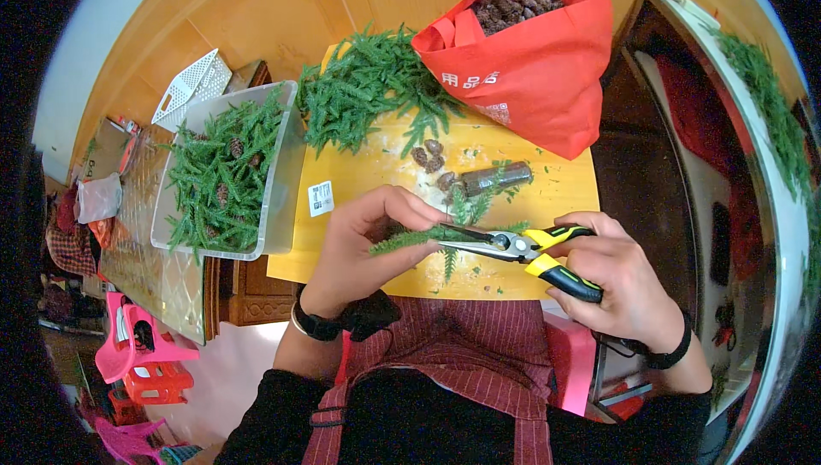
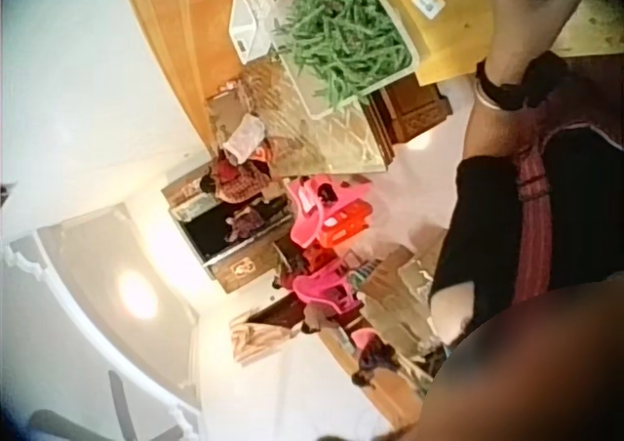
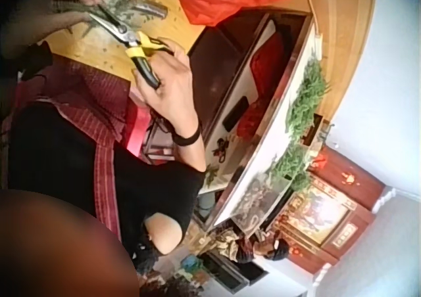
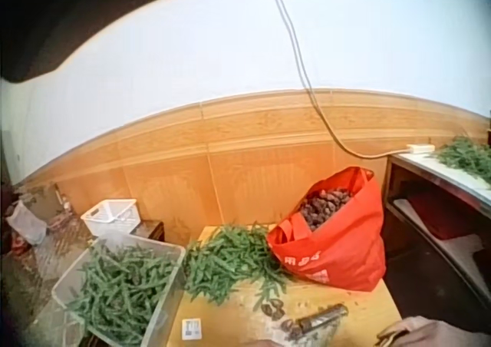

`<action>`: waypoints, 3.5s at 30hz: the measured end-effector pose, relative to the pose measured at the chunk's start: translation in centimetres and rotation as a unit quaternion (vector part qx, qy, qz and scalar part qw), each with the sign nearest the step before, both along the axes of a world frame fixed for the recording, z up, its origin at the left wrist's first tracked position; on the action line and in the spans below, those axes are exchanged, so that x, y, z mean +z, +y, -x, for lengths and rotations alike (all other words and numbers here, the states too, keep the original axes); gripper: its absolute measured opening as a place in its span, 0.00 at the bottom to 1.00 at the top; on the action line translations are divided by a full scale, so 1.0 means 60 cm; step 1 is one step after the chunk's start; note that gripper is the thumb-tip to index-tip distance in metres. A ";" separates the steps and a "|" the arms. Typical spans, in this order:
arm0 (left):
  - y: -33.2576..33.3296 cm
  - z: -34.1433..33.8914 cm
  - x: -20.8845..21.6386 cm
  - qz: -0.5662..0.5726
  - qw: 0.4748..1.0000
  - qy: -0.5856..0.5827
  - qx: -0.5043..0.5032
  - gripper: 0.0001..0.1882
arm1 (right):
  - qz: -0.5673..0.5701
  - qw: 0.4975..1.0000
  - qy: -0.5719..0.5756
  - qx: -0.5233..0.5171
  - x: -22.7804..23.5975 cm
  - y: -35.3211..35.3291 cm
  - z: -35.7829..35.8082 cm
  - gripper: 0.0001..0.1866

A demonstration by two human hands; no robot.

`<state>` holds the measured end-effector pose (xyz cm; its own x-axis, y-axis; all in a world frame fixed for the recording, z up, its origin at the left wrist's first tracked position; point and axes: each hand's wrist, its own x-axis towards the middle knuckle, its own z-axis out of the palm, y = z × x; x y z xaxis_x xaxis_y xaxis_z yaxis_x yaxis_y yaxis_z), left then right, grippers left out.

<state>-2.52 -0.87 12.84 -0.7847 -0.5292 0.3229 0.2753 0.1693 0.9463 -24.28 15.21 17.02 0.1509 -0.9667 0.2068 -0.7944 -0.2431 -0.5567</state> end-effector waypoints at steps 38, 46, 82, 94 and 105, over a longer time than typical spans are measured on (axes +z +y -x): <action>-0.019 -0.008 0.006 -0.179 0.977 0.007 -0.114 0.10 | 0.020 0.997 -0.054 0.044 -0.021 -0.018 0.024 0.13; 0.015 0.009 0.012 0.401 0.888 -0.003 0.226 0.08 | 0.027 0.998 0.018 -0.061 0.000 -0.003 -0.004 0.10; 0.021 0.018 -0.005 0.207 0.948 -0.023 0.240 0.07 | 0.073 0.996 0.021 -0.051 -0.021 -0.012 -0.013 0.10; 0.004 -0.006 0.002 -0.287 0.947 -0.065 -0.126 0.08 | 0.042 0.996 -0.030 0.078 -0.022 -0.031 0.015 0.10; 0.016 0.020 -0.015 0.249 0.942 -0.063 0.217 0.08 | 0.066 0.997 0.023 -0.031 -0.021 -0.022 -0.008 0.10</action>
<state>-3.70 0.11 11.92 -0.5785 -0.6161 0.5346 -0.0318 0.6719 0.7399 -23.83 13.91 15.77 0.1044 -0.9395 0.3261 -0.8342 -0.2613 -0.4856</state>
